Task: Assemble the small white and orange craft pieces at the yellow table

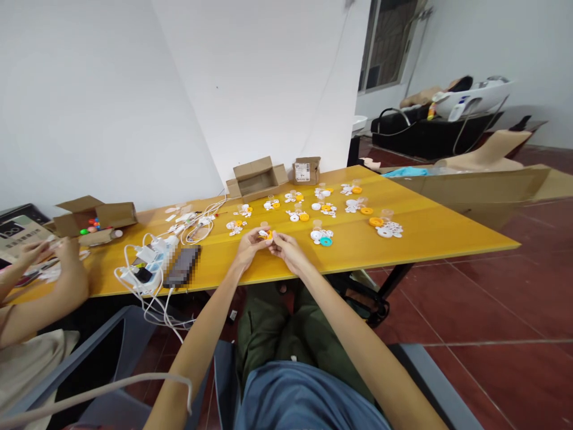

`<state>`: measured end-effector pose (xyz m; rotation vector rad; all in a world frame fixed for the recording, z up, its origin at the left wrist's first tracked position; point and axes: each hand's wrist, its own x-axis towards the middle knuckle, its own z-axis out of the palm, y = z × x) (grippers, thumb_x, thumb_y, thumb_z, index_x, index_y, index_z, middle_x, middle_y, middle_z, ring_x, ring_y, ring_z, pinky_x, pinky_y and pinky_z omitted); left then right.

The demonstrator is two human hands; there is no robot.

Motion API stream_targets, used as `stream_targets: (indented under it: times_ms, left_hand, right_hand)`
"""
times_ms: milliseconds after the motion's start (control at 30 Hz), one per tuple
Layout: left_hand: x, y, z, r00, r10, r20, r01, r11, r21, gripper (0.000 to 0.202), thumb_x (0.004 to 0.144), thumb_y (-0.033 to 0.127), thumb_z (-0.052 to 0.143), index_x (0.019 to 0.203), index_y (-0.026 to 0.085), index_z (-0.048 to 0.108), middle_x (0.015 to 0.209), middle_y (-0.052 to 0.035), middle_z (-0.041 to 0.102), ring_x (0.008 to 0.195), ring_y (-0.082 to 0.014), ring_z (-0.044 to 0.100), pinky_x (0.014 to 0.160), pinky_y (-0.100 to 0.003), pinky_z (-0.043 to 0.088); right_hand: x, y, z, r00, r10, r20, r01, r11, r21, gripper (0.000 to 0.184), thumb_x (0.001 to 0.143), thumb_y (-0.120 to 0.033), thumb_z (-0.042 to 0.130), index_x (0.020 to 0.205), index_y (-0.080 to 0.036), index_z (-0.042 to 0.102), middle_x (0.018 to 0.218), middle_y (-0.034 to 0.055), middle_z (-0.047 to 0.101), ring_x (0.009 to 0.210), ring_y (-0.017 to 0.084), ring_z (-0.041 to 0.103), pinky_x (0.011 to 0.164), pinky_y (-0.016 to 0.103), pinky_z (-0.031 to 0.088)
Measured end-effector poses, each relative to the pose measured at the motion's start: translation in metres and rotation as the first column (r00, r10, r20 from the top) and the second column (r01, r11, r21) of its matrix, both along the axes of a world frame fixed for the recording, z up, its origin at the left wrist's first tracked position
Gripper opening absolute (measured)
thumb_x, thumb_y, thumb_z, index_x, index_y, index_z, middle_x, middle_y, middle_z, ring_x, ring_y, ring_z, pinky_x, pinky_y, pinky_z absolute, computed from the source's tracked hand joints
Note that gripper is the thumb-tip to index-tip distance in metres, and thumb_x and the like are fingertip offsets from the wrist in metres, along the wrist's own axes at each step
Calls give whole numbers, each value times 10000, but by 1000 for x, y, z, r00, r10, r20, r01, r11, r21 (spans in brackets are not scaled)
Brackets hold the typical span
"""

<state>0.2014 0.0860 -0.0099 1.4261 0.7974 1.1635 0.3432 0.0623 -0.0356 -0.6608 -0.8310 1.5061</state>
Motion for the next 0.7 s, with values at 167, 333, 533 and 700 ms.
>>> stream_targets:
  times_ms: [167, 333, 533, 700]
  left_hand:
    - [0, 0, 0, 1000, -1, 3, 2, 1000, -9, 495, 558, 331, 946, 1011, 213, 783, 1001, -50, 758, 950, -205, 677, 918, -345, 529]
    - [0, -1, 1, 1000, 6, -7, -6, 1000, 1, 485, 564, 333, 942, 1007, 212, 786, 982, -47, 758, 931, -201, 677, 902, -340, 535]
    - [2, -3, 2, 1000, -4, -25, 4, 1000, 7, 454, 575, 343, 935, 982, 207, 787, 937, -46, 761, 873, -200, 684, 857, -341, 550]
    - [1, -2, 2, 1000, -10, -28, 11, 1000, 13, 421, 556, 330, 939, 926, 208, 780, 957, -44, 762, 856, -194, 683, 864, -345, 554]
  right_hand:
    - [0, -1, 2, 1000, 9, 5, -9, 1000, 6, 542, 518, -664, 887, 686, -212, 639, 645, -20, 629, 608, 107, 553, 577, 245, 467]
    - [0, -1, 3, 1000, 3, 0, -3, 1000, 0, 542, 501, -642, 901, 702, -214, 636, 646, -27, 617, 615, 107, 548, 589, 246, 466]
    - [0, -1, 2, 1000, -5, -14, 5, 1000, 18, 512, 507, -594, 914, 731, -223, 640, 671, -32, 622, 627, 107, 544, 618, 254, 475]
    - [0, 0, 1, 1000, -15, 24, 14, 1000, 16, 516, 531, -644, 883, 684, -220, 630, 625, -31, 598, 592, 108, 525, 570, 249, 446]
